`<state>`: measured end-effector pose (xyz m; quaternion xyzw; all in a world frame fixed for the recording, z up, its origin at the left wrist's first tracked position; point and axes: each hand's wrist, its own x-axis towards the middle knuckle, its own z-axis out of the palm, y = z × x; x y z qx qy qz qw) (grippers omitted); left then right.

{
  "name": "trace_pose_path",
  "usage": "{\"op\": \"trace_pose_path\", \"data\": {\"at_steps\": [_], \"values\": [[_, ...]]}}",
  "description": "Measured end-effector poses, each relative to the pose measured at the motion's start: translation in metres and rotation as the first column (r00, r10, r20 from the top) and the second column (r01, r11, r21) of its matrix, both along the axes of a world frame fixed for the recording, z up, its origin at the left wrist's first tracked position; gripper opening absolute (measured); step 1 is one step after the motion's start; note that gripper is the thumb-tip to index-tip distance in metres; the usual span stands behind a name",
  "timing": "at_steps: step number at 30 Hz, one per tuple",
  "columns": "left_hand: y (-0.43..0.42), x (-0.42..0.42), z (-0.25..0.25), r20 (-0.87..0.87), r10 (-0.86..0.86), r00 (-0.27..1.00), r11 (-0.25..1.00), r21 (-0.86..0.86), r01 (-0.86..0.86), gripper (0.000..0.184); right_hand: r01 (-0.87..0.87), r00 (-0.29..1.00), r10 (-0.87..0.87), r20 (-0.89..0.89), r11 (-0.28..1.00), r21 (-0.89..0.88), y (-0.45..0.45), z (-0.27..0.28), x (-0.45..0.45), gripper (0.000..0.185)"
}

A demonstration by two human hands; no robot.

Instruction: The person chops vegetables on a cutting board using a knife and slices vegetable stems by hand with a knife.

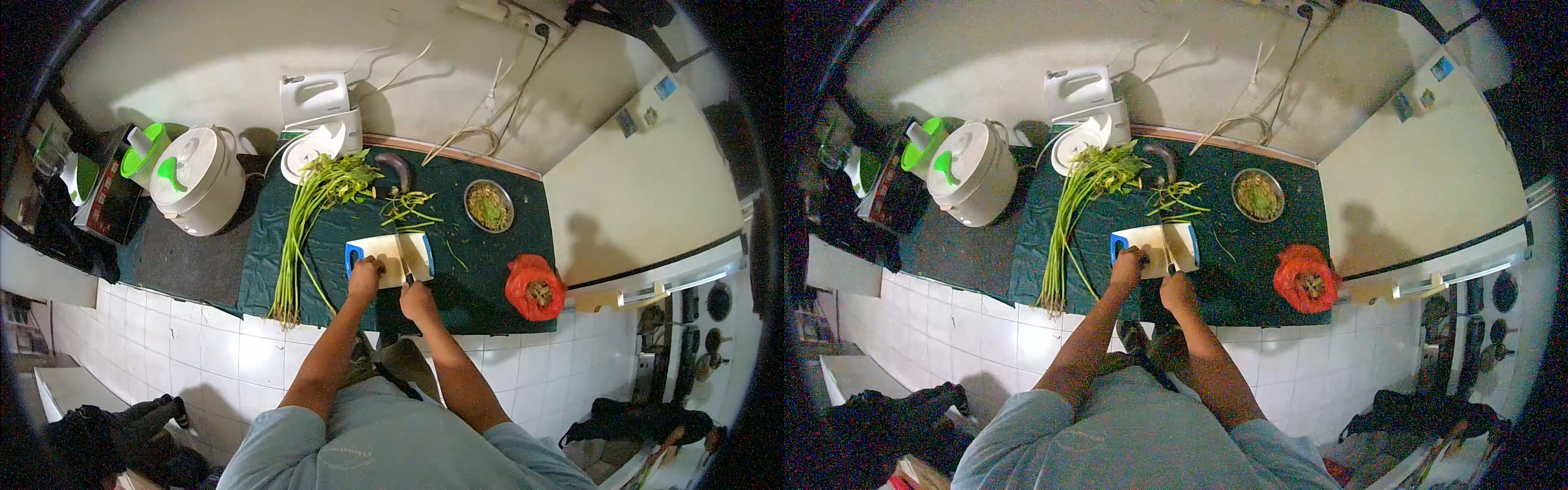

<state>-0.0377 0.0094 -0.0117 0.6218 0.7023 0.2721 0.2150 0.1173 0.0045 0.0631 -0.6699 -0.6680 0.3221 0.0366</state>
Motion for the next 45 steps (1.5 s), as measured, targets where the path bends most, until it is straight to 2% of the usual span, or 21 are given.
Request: {"op": "trace_pose_path", "data": {"at_steps": [6,8,10,11,14,16,19,20,21,22,24,31,34,36,39,40,41,42,43,44,45], "values": [[0.001,0.004,-0.001,-0.037,0.041,0.998,0.999,-0.019,-0.042,0.012,0.033,0.999,-0.033,-0.007,0.992,0.122,-0.035,-0.022,0.010,0.038],[-0.002,0.005,0.000,-0.058,0.021,0.998,0.999,-0.024,-0.022,0.012,0.052,0.999,-0.052,-0.004,0.996,0.072,-0.016,-0.021,0.005,0.038],[0.000,0.003,0.004,-0.082,0.006,0.997,1.000,-0.018,-0.007,0.012,-0.038,0.999,0.038,0.001,0.999,0.034,0.001,-0.006,0.002,0.036],[-0.002,0.004,0.006,-0.076,0.007,0.997,1.000,-0.016,-0.008,0.012,0.019,1.000,-0.019,0.000,0.999,-0.050,0.005,-0.001,0.000,0.035],[-0.003,0.005,-0.010,-0.094,-0.009,0.996,1.000,0.001,0.009,0.012,-0.056,0.998,0.055,0.027,0.998,0.031,-0.005,0.006,0.007,0.036],[-0.003,0.002,-0.011,-0.129,-0.033,0.991,0.999,0.022,0.036,0.013,-0.004,1.000,0.007,-0.027,0.994,0.108,-0.026,-0.042,0.012,0.036],[-0.006,0.004,0.008,-0.085,-0.002,0.996,1.000,-0.025,0.000,0.016,0.037,0.999,-0.036,-0.026,0.997,0.070,-0.031,-0.029,0.010,0.038],[-0.008,0.004,0.013,-0.138,-0.020,0.990,1.000,-0.009,0.019,0.019,0.027,1.000,-0.027,0.007,0.998,0.058,-0.030,-0.030,0.008,0.037],[-0.013,0.005,0.016,-0.188,-0.041,0.981,0.999,0.002,0.042,0.022,0.018,0.999,-0.014,-0.032,0.994,0.111,-0.022,-0.023,0.002,0.037],[-0.018,0.006,0.017,-0.186,-0.042,0.982,0.999,-0.002,0.042,0.022,-0.023,0.997,0.029,-0.077,0.997,0.074,-0.011,-0.015,0.003,0.040],[-0.025,0.008,0.015,-0.234,-0.041,0.971,0.996,0.069,0.058,0.026,-0.089,0.996,0.089,0.024,0.996,-0.009,0.007,-0.020,0.005,0.042],[-0.035,0.004,0.013,-0.122,-0.012,0.992,0.994,0.105,0.024,0.027,-0.035,0.999,0.036,-0.007,0.992,0.124,-0.041,-0.035,0.015,0.038],[-0.034,0.007,0.016,-0.119,0.012,0.993,0.995,0.099,0.000,0.025,-0.053,0.998,0.055,-0.035,0.997,0.065,-0.016,-0.004,0.002,0.040],[-0.032,0.005,0.020,0.015,0.060,0.998,0.998,0.022,-0.060,0.024,-0.036,0.997,0.006,-0.074,0.909,-0.416,0.006,0.047,-0.009,0.038],[-0.025,0.000,0.014,0.044,0.074,0.996,0.997,0.014,-0.075,0.023,0.000,1.000,-0.012,-0.021,0.859,-0.512,0.002,0.056,-0.010,0.037],[-0.023,-0.002,0.010,0.040,0.074,0.996,0.997,0.017,-0.074,0.023,-0.002,1.000,-0.012,-0.025,0.861,-0.509,-0.005,0.030,-0.004,0.037],[-0.020,-0.004,0.006,0.095,0.075,0.993,0.997,0.017,-0.077,0.021,-0.061,0.998,0.053,-0.040,0.965,-0.255,-0.019,-0.024,0.006,0.036],[-0.018,-0.006,0.005,0.150,0.077,0.986,0.997,0.016,-0.080,0.020,-0.168,0.986,0.168,-0.005,0.986,0.015,-0.031,-0.035,0.011,0.037],[-0.017,-0.008,0.007,0.146,0.078,0.986,0.997,0.018,-0.082,0.020,-0.261,0.965,0.241,0.104,0.921,0.289,-0.042,-0.043,0.014,0.041],[-0.016,-0.008,0.008,0.147,0.073,0.986,0.997,0.011,-0.076,0.018,-0.259,0.965,0.241,0.100,0.921,0.289,-0.040,-0.052,0.013,0.041],[-0.017,-0.007,0.010,0.149,0.067,0.987,0.998,0.005,-0.069,0.016,-0.161,0.987,0.157,0.034,0.949,0.272,-0.035,-0.063,0.011,0.041]]}}
